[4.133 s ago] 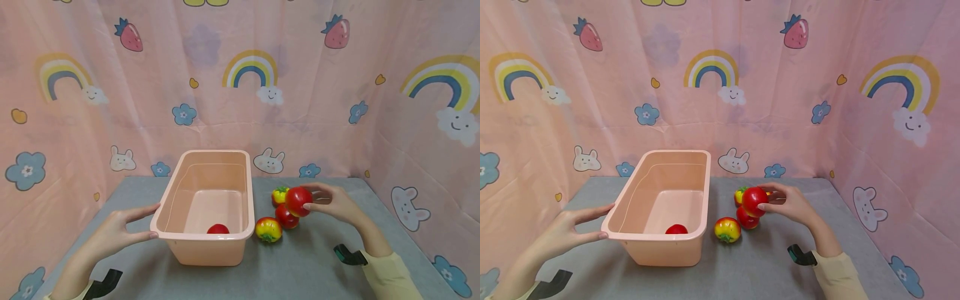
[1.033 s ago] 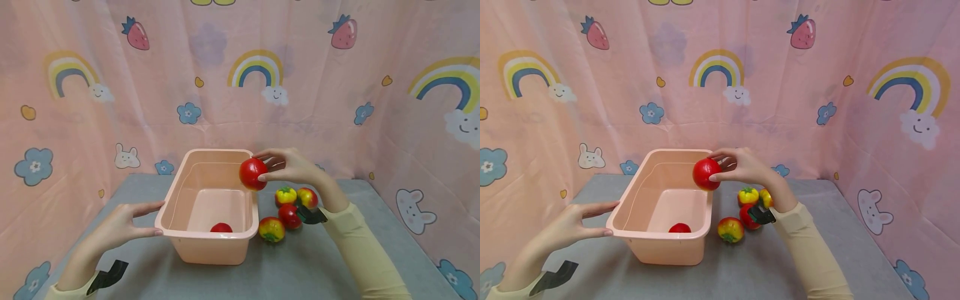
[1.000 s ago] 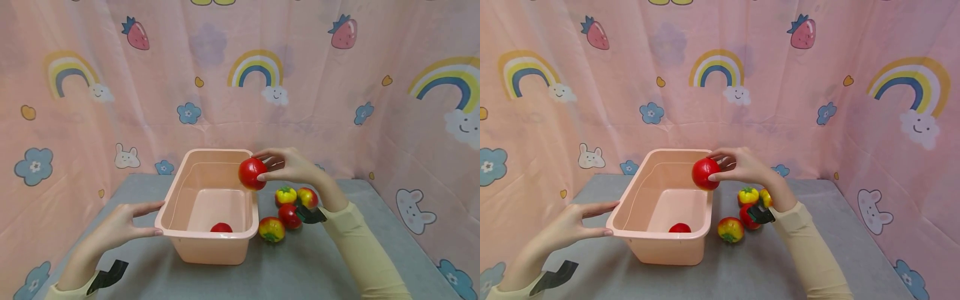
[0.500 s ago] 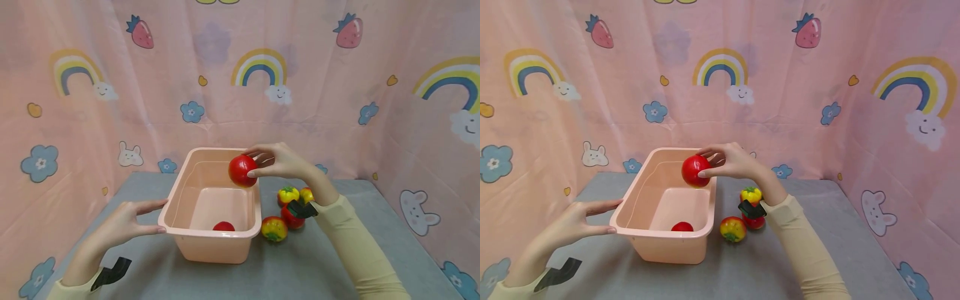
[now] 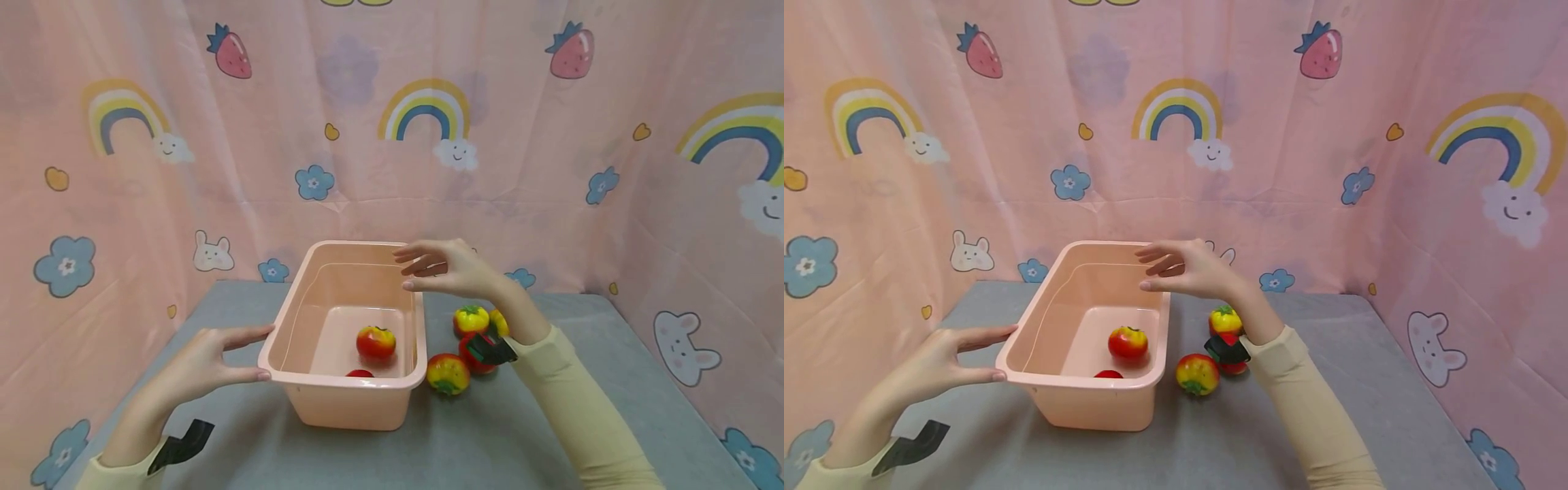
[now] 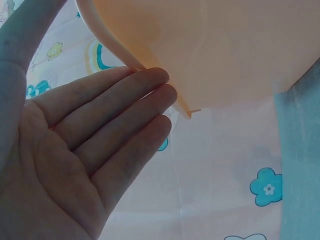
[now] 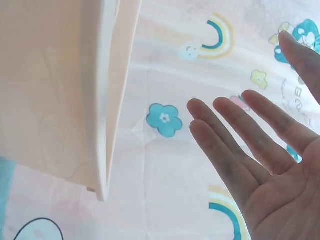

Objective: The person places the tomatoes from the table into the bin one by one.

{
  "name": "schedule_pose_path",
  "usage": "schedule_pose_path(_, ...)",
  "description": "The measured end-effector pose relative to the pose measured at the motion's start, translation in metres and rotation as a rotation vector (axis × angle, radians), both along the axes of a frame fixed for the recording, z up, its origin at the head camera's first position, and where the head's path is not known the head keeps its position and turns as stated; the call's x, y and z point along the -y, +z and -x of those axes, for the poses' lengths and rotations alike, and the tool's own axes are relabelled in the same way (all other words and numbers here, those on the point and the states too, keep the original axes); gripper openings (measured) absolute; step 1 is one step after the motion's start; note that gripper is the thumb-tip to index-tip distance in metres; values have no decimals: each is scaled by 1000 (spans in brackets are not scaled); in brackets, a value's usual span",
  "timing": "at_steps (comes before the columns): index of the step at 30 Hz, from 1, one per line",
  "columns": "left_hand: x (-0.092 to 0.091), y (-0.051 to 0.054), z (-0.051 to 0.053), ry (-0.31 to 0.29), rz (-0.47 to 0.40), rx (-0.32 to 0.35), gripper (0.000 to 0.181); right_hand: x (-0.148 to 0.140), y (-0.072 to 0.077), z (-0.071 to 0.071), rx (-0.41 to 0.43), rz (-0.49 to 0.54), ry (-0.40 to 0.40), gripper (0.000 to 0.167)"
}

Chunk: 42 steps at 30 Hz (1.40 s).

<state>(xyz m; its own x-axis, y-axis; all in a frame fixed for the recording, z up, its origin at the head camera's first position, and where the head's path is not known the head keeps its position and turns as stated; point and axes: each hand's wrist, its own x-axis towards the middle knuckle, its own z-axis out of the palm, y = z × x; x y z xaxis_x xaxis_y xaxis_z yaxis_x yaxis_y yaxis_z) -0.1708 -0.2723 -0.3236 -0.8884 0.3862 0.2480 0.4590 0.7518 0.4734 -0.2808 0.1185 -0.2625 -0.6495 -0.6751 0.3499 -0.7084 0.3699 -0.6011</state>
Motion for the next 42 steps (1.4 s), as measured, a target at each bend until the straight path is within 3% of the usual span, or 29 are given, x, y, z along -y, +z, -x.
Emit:
schedule_pose_path(9,2,-2,0,-2,-39,15,68,-20,-9,-7,3,38,-20,47)
schedule_pose_path(16,4,-3,0,7,-25,-9,68,-35,-19,-13,10,50,-83,47)
schedule_pose_path(30,4,-3,0,26,-5,-7,67,-67,-41,-14,54,75,-138,43)
schedule_pose_path(42,3,-2,1,22,10,-26,67,-90,-62,-16,137,34,-276,46)
